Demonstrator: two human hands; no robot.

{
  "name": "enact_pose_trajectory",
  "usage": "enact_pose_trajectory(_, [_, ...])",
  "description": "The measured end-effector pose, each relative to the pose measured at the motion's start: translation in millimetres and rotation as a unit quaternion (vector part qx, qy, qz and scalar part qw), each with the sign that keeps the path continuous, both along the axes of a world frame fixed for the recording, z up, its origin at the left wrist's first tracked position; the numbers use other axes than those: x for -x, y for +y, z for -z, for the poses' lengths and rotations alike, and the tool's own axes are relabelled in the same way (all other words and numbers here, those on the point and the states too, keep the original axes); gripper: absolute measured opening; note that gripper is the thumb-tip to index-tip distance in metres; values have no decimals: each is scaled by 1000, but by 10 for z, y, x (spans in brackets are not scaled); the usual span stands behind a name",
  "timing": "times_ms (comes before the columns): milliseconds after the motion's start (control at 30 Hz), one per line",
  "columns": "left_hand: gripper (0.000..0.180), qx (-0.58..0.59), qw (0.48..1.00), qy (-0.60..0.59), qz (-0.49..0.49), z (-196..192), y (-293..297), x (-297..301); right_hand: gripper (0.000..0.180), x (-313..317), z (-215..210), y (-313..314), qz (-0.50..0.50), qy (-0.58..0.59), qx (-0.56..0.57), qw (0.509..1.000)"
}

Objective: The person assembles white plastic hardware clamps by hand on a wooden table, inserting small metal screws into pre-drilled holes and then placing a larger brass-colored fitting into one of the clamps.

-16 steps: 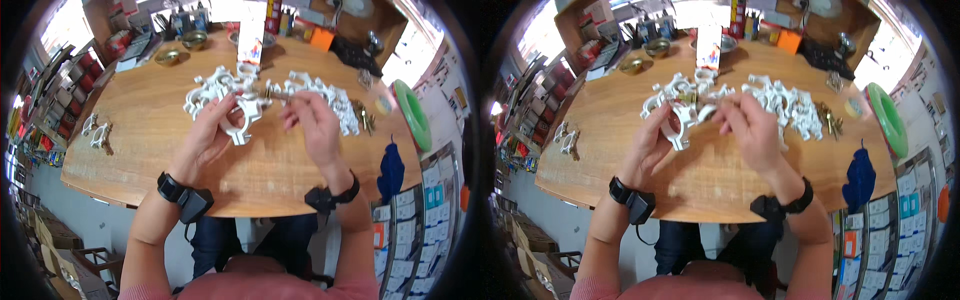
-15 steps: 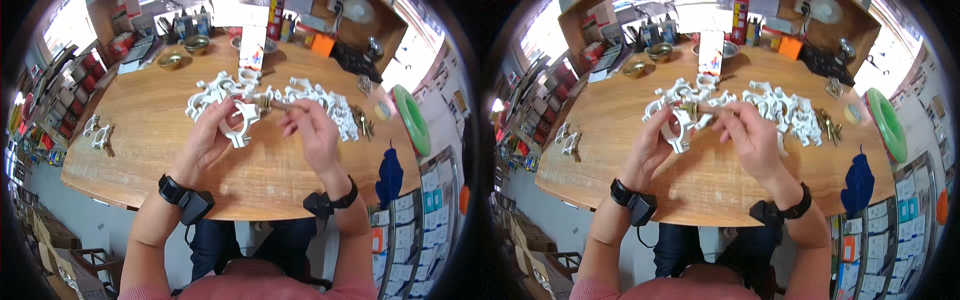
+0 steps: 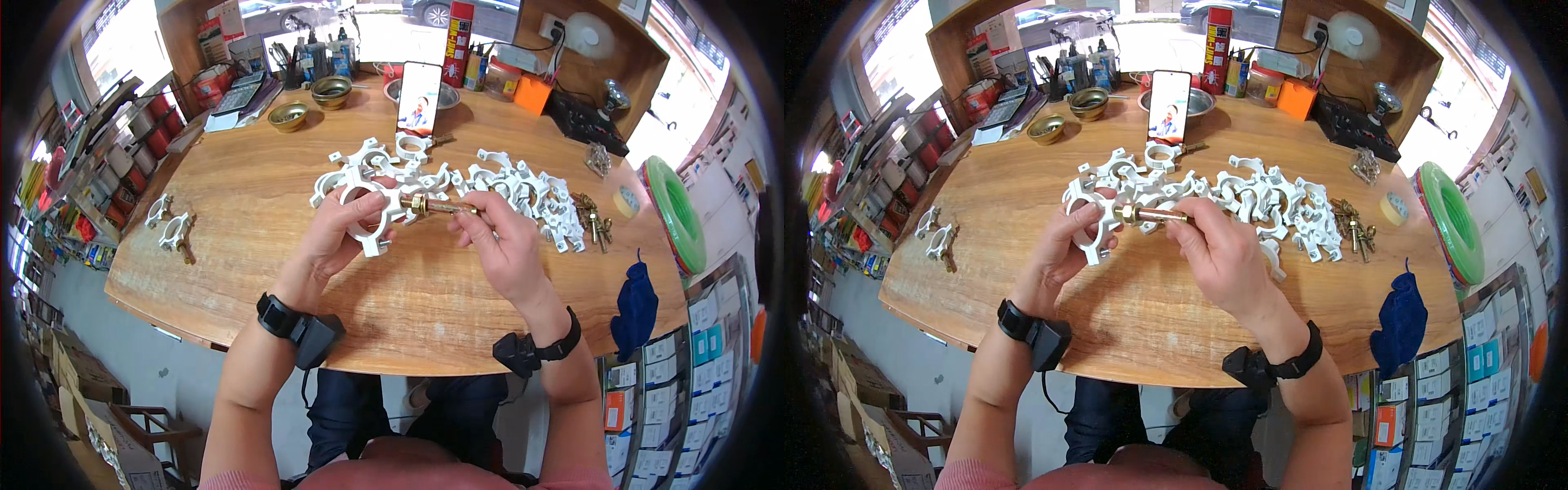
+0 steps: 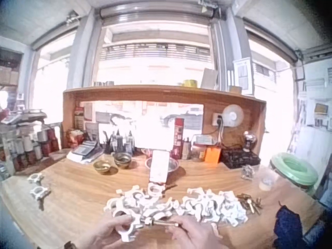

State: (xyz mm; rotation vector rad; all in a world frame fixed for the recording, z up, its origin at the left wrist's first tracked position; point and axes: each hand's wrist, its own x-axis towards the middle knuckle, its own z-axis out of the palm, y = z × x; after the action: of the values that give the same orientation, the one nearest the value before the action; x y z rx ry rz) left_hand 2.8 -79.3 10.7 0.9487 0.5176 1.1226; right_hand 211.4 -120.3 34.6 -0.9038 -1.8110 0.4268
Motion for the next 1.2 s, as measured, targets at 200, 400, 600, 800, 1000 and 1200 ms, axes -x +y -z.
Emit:
enact_pose_trajectory(200, [43, 23, 999, -16, 39, 26, 57, 76, 17, -12, 50, 48, -25, 32, 54, 998])
enact_pose_trajectory(400, [47, 28, 998, 24, 58, 35, 71, 114, 22, 1, 118, 89, -63, 118, 127, 983])
enact_pose_trajectory(600, [32, 20, 996, 3, 87, 80, 96, 166, 22, -2, 175, 142, -80, 135, 191, 969])
enact_pose_trajectory(800, [37, 14, 995, 15, 96, 142, 234, 149, 17, 2, 222, 301, -96, 185, 184, 961])
enact_pose_trajectory(1000, [39, -19, 997, 50, 55, 118, 248, 141, 18, -18, 125, 295, -52, 101, 214, 970])
enact_pose_trajectory(1200, [35, 36, 997, 61, 9, 194, 97, 88, 21, 21, 275, 171, -79, 168, 250, 950])
